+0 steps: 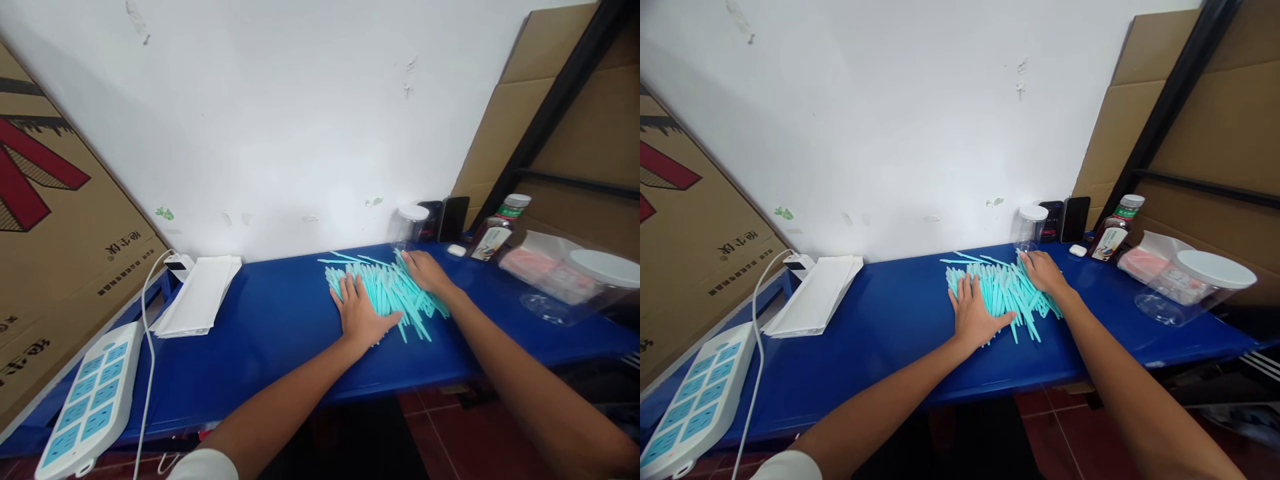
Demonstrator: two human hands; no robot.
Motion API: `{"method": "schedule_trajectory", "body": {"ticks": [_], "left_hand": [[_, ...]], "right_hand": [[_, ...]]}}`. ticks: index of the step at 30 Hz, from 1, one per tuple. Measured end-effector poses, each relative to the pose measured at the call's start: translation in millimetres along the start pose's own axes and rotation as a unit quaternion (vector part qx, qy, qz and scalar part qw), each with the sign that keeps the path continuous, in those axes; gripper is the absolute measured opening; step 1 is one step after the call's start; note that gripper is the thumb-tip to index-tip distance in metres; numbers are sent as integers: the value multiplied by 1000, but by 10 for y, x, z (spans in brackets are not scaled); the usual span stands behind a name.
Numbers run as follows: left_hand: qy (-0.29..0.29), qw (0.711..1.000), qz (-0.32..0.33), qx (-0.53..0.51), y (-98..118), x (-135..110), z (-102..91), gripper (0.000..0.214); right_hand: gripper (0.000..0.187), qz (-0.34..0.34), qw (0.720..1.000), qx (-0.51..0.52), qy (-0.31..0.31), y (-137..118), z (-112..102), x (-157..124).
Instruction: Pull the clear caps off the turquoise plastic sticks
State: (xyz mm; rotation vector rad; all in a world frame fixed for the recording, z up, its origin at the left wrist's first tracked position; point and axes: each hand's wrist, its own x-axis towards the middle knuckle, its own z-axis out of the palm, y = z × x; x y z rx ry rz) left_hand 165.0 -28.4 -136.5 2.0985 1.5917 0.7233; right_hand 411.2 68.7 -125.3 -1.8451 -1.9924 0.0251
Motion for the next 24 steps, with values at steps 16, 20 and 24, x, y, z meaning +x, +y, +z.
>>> {"method": "schedule_trajectory", "body": {"ticks": [16, 20, 24], "left_hand": [[33, 997, -26, -66, 274, -12, 14, 113], [55, 998, 4, -6, 68, -5, -322, 89], [122, 989, 53, 59, -426, 20, -729, 68]], "right_hand": [[36, -63, 995, -79, 22, -181, -314, 307], [33, -40, 991, -100, -81, -393, -163, 565], [20, 1, 983, -102, -154, -484, 8, 746]]}}
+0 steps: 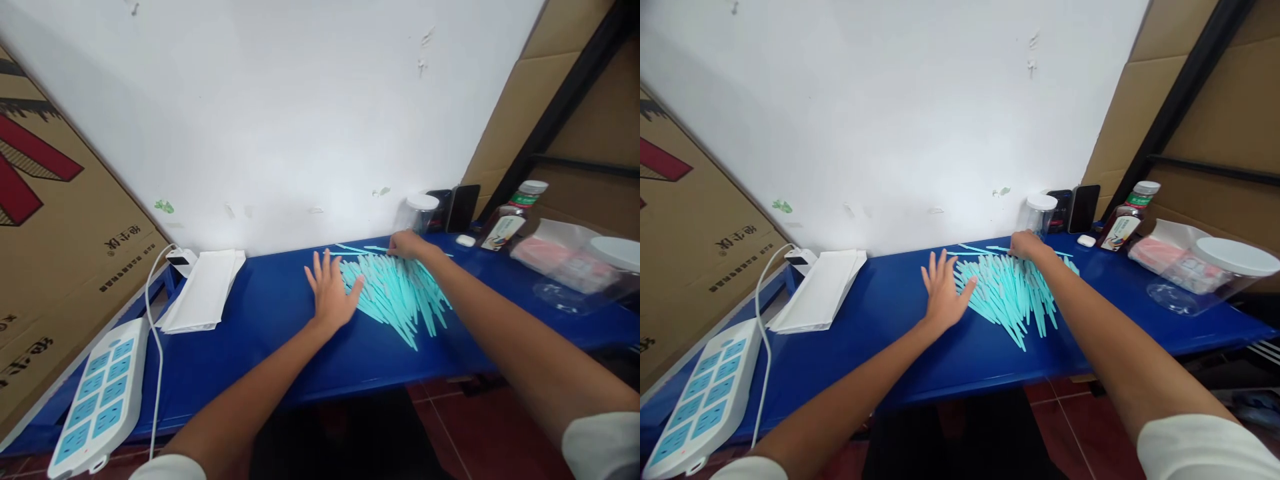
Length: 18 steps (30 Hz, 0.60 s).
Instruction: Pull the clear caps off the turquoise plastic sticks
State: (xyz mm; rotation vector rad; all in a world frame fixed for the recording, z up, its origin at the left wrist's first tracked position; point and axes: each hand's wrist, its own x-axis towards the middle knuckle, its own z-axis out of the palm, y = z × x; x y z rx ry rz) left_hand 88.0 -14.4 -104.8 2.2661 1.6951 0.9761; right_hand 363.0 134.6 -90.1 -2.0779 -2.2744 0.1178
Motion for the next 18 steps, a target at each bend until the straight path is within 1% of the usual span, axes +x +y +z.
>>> {"method": "schedule_trajectory", "body": {"ticks": [2, 5, 8, 10, 13, 15, 18], "left_hand": [[36, 999, 0, 32, -342, 38, -151, 59], [78, 995, -40, 39, -816, 122, -308, 47], [116, 992, -43, 24, -1148, 230, -362, 31], [137, 990, -43, 6, -1284, 296, -361, 23], [155, 987, -12, -30, -1394, 353, -360, 16], [163, 985, 6, -57, -1423, 358, -377, 12], [169, 981, 6, -90, -1420, 338, -409, 8]], "right_hand": [[18, -3, 1000, 14, -19, -61, 9, 73], [21, -29, 998, 46, -13, -240, 0, 162], [24, -66, 995, 80, -6, -520, 25, 253], [23, -84, 992, 91, -13, -704, 62, 313], [19, -93, 991, 91, -33, -880, 104, 384], [22, -93, 991, 88, -41, -923, 109, 408], [34, -93, 991, 77, -58, -932, 91, 416]]}}
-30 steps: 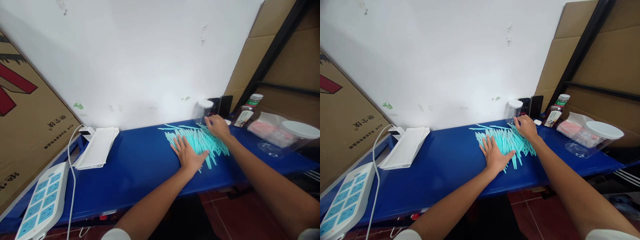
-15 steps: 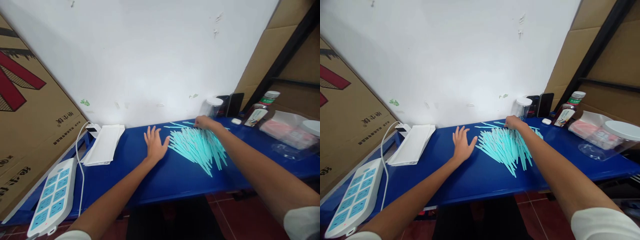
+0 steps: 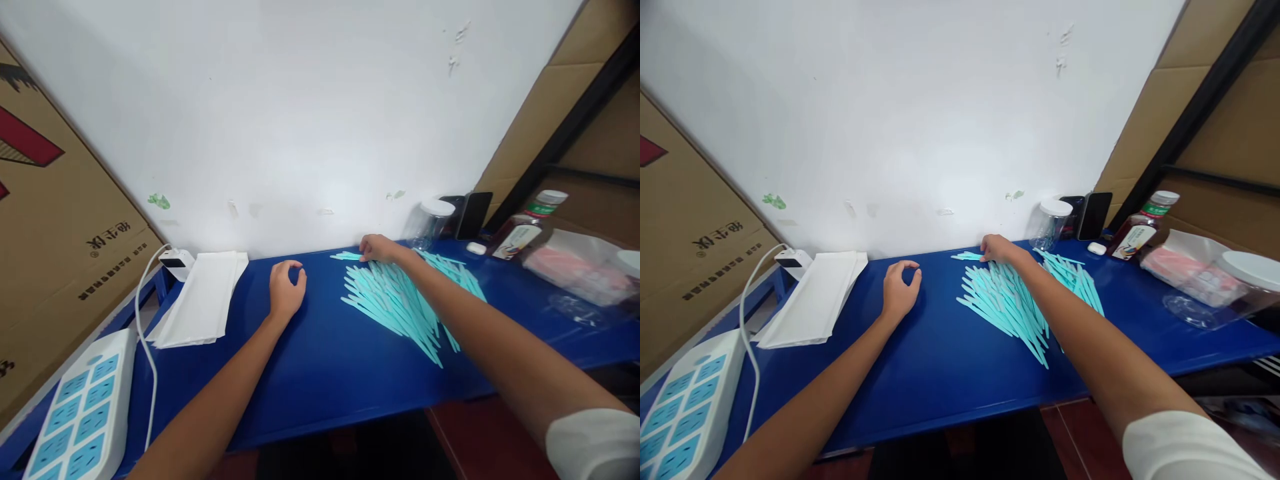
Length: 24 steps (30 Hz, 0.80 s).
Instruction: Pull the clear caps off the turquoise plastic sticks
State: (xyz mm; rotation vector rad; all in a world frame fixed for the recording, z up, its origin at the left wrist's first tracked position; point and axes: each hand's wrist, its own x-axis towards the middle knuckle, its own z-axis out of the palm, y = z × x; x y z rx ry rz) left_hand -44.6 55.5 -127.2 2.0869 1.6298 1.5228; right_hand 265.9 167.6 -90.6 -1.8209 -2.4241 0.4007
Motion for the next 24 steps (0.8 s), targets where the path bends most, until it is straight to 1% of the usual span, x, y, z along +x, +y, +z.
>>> {"method": "schedule_trajectory", "body": {"ticks": [2, 5, 7, 10, 14, 19, 22, 24], "left_hand": [[0, 1000, 5, -14, 22, -13, -12, 8], [-8, 999, 22, -31, 48, -31, -7, 9], [-15, 999, 13, -42, 50, -39, 3, 8], [-25, 998, -16, -52, 36, -45, 14, 8], [-39, 997, -30, -60, 9, -46, 17, 9], [-31, 996, -40, -69, -23, -39, 25, 8], [-35, 996, -45, -69, -17, -31, 32, 7], [-18, 995, -54, -80, 5, -20, 20, 8]], "right_hand": [[34, -2, 1000, -16, -20, -16, -15, -1], [22, -17, 997, -58, -50, -90, -28, -1], [20, -31, 993, -94, -61, -176, -18, -9], [22, -43, 986, -152, -53, -341, 33, -43], [34, -42, 978, -204, -30, -530, 93, -108], [32, -43, 978, -204, -18, -619, 6, -191], [27, -51, 983, -176, -5, -679, -80, -289], [23, -67, 986, -152, 9, -753, -134, -391]]}}
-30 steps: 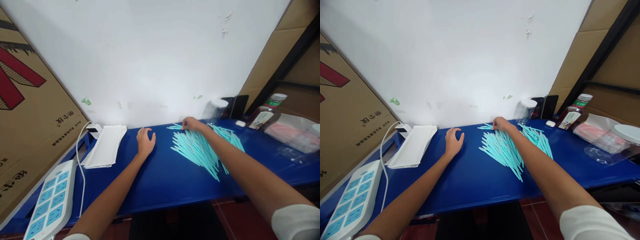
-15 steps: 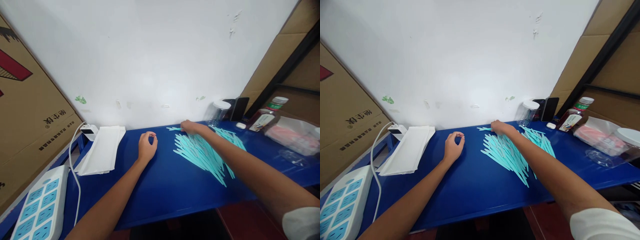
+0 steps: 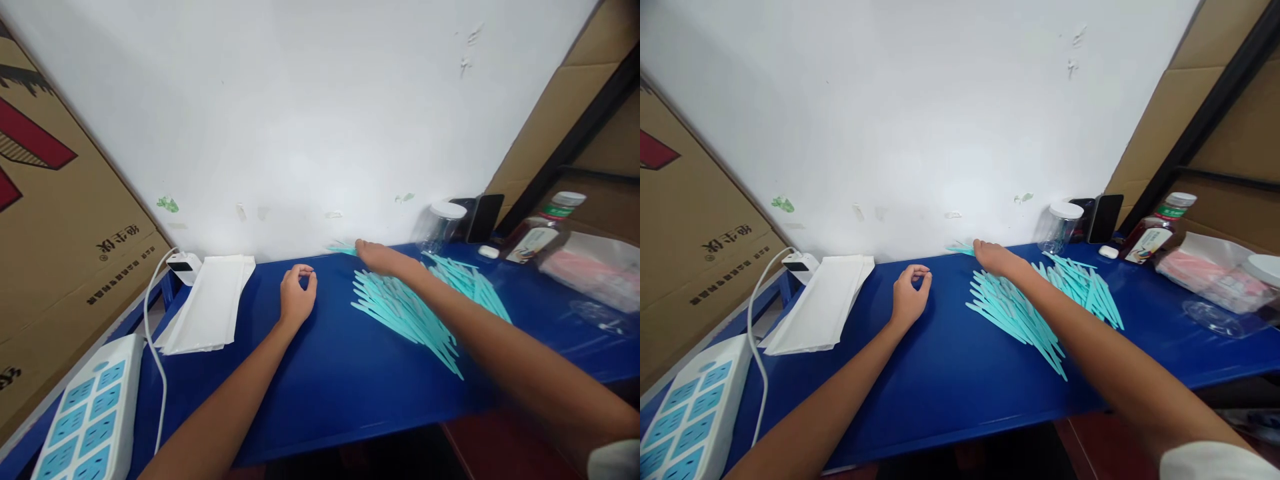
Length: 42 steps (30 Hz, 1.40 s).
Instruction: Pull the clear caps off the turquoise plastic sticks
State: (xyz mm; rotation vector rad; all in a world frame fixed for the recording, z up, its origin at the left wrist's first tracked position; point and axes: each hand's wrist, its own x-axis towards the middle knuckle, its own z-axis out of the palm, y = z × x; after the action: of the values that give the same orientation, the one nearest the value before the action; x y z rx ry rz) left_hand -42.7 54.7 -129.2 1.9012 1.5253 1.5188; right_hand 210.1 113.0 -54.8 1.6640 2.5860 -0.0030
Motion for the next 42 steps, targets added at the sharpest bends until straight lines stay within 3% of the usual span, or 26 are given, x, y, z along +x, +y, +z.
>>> {"method": "schedule_trajectory", "body": {"ticks": [4, 9, 12, 22, 28, 33, 38, 42], "left_hand": [[51, 999, 5, -2, 56, 36, -96, 32], [-85, 992, 77, 43, 6, 72, -223, 39], [-116, 987, 88, 63, -41, 62, -197, 54], [-141, 990, 19, -10, -41, 36, -124, 53], [-148, 988, -7, -49, -69, 64, -136, 50], [-161, 985, 54, 9, -39, 92, -195, 45], [-171, 977, 127, 19, 17, 61, -197, 39], [-191, 971, 144, -2, 72, 9, -164, 36]], "right_hand": [[9, -46, 997, 54, 31, -228, -116, -250], [24, -135, 957, 253, 53, -563, 55, -479], [24, -144, 937, 312, 69, -663, 250, -520], [28, -98, 915, 358, 160, -485, 461, -493], [35, -71, 889, 422, 163, -467, 470, -448], [39, -55, 864, 465, 184, -452, 387, -452], [41, -83, 864, 462, 183, -438, 351, -461], [39, -107, 861, 469, 165, -488, 353, -484]]}}
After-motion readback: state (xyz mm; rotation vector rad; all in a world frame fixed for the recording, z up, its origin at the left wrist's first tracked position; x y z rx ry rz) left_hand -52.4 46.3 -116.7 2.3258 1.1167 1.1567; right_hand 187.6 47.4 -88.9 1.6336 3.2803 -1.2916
